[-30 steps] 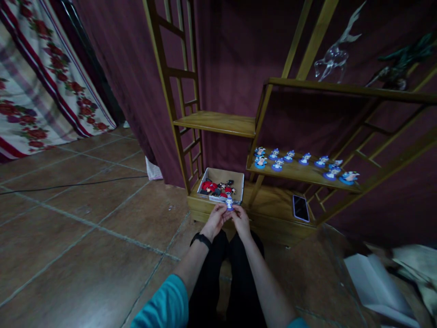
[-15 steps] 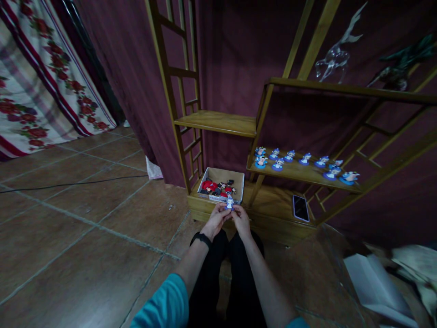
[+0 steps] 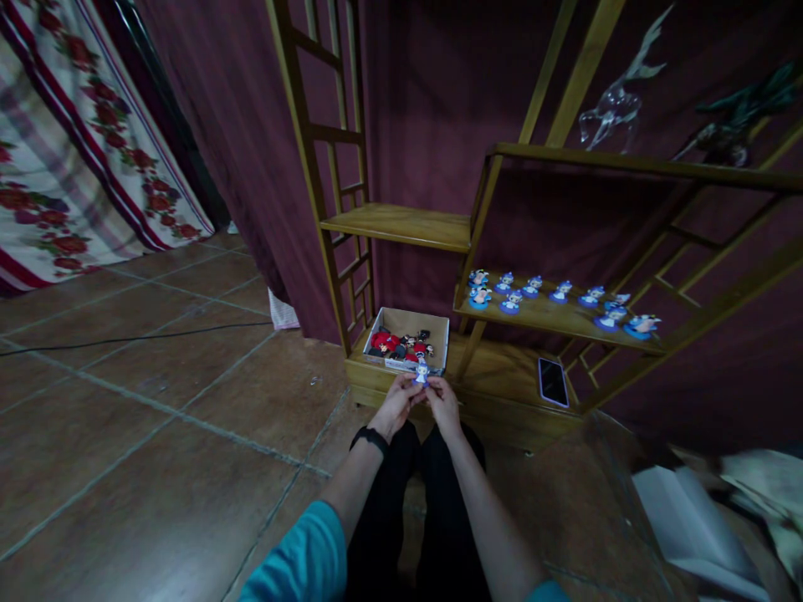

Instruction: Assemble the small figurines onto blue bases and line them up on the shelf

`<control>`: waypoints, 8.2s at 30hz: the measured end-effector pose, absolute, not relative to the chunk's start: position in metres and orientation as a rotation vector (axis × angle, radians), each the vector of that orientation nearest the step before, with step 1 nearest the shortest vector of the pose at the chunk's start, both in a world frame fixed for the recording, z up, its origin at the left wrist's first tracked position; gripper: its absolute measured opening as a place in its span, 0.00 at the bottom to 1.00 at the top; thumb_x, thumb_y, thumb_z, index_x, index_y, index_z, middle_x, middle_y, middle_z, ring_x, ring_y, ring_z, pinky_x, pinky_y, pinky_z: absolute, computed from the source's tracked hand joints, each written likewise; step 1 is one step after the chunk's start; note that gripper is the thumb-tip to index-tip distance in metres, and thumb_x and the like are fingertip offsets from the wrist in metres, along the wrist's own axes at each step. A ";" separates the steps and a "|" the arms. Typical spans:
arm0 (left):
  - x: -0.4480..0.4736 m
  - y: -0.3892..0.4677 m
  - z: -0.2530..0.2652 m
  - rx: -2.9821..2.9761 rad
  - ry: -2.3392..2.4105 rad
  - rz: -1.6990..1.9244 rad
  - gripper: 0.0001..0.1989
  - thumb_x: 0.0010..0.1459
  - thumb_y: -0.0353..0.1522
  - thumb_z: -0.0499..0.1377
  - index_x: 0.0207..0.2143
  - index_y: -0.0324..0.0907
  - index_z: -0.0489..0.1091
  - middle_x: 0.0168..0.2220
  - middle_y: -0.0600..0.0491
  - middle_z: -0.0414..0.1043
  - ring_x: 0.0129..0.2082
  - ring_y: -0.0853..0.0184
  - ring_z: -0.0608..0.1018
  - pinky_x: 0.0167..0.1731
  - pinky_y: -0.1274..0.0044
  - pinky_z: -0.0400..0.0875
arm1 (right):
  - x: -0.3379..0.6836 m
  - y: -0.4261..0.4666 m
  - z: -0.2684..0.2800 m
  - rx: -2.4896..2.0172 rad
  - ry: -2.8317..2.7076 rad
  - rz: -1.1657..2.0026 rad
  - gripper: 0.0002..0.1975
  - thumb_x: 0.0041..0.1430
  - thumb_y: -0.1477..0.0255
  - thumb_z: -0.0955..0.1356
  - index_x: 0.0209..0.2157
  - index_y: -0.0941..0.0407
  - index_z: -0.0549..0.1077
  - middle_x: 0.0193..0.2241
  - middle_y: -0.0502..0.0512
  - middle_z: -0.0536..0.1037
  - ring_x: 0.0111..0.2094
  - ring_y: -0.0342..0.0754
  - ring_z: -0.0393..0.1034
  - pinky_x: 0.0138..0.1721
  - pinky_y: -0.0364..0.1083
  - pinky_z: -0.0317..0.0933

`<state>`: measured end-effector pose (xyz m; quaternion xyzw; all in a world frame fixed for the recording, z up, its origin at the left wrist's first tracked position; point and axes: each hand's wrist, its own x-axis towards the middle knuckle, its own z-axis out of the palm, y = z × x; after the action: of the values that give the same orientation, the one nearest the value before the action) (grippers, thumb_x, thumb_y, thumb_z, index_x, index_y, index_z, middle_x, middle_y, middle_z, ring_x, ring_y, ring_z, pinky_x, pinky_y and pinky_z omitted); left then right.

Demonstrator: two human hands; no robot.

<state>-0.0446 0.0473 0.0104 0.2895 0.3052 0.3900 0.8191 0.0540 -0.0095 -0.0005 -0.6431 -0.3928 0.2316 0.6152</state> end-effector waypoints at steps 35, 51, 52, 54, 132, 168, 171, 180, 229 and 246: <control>-0.041 0.048 0.004 0.736 0.685 0.869 0.22 0.34 0.24 0.66 0.36 0.39 0.66 0.31 0.53 0.72 0.29 0.71 0.74 0.33 0.77 0.66 | 0.053 -0.008 -0.005 -1.433 -0.859 0.621 0.14 0.46 0.68 0.64 0.38 0.51 0.72 0.35 0.50 0.76 0.35 0.49 0.70 0.34 0.48 0.66; -0.033 0.049 -0.008 1.032 0.830 1.083 0.23 0.35 0.21 0.61 0.38 0.39 0.65 0.33 0.53 0.71 0.28 0.72 0.72 0.34 0.76 0.67 | 0.053 -0.005 -0.009 -1.471 -0.870 0.597 0.13 0.46 0.66 0.64 0.36 0.50 0.73 0.34 0.48 0.77 0.37 0.50 0.70 0.36 0.48 0.65; -0.032 0.049 -0.009 1.064 0.840 1.087 0.22 0.35 0.20 0.61 0.37 0.39 0.65 0.34 0.53 0.71 0.29 0.71 0.72 0.34 0.75 0.67 | 0.053 -0.005 -0.008 -1.472 -0.879 0.597 0.13 0.47 0.66 0.64 0.36 0.50 0.73 0.34 0.48 0.77 0.37 0.50 0.70 0.36 0.48 0.64; -0.029 0.049 -0.012 1.144 0.865 1.107 0.20 0.37 0.20 0.60 0.37 0.38 0.65 0.34 0.52 0.70 0.30 0.70 0.73 0.36 0.74 0.67 | 0.053 -0.005 -0.007 -1.473 -0.898 0.603 0.13 0.47 0.66 0.64 0.36 0.50 0.73 0.34 0.48 0.77 0.37 0.50 0.70 0.37 0.48 0.64; -0.034 0.037 -0.003 1.492 0.757 0.995 0.17 0.42 0.21 0.58 0.37 0.40 0.66 0.34 0.51 0.71 0.35 0.66 0.73 0.41 0.71 0.66 | 0.067 -0.010 -0.007 -1.378 -0.768 0.770 0.14 0.43 0.67 0.66 0.35 0.55 0.72 0.32 0.52 0.76 0.31 0.47 0.70 0.33 0.46 0.65; -0.034 0.049 0.010 0.876 0.644 0.853 0.17 0.32 0.28 0.67 0.27 0.37 0.67 0.26 0.54 0.71 0.27 0.71 0.72 0.31 0.77 0.64 | 0.070 -0.006 -0.013 -1.390 -0.684 0.772 0.13 0.44 0.65 0.67 0.34 0.55 0.71 0.30 0.50 0.74 0.31 0.45 0.69 0.25 0.42 0.66; -0.035 0.048 0.010 0.894 0.639 0.850 0.17 0.32 0.29 0.67 0.28 0.38 0.67 0.26 0.54 0.71 0.27 0.70 0.72 0.31 0.77 0.64 | 0.070 -0.007 -0.013 -1.390 -0.685 0.772 0.13 0.44 0.65 0.67 0.33 0.55 0.71 0.31 0.50 0.74 0.31 0.45 0.69 0.25 0.42 0.66; -0.035 0.048 0.006 0.965 0.654 0.875 0.16 0.34 0.28 0.66 0.29 0.39 0.66 0.28 0.55 0.71 0.27 0.71 0.71 0.31 0.78 0.62 | 0.070 -0.006 -0.015 -1.381 -0.723 0.667 0.13 0.45 0.67 0.66 0.35 0.54 0.71 0.34 0.51 0.75 0.35 0.47 0.69 0.35 0.46 0.65; -0.039 0.052 0.028 1.066 0.677 0.579 0.23 0.37 0.36 0.66 0.38 0.41 0.69 0.42 0.45 0.72 0.39 0.61 0.75 0.36 0.74 0.67 | 0.278 -0.038 0.182 -1.640 -0.734 -0.129 0.16 0.42 0.62 0.68 0.32 0.56 0.69 0.28 0.52 0.75 0.29 0.46 0.70 0.33 0.45 0.62; -0.039 0.054 0.031 1.069 0.717 0.559 0.21 0.38 0.38 0.65 0.37 0.42 0.70 0.41 0.46 0.73 0.38 0.62 0.76 0.35 0.74 0.67 | 0.292 -0.012 0.173 -2.055 -0.886 -0.360 0.11 0.48 0.63 0.66 0.33 0.54 0.68 0.32 0.53 0.75 0.34 0.48 0.69 0.36 0.44 0.56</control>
<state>-0.0389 0.0542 0.0311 0.4916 0.3298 0.2570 0.7639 0.2925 -0.0116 0.1735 -0.8213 -0.3542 -0.1440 0.4235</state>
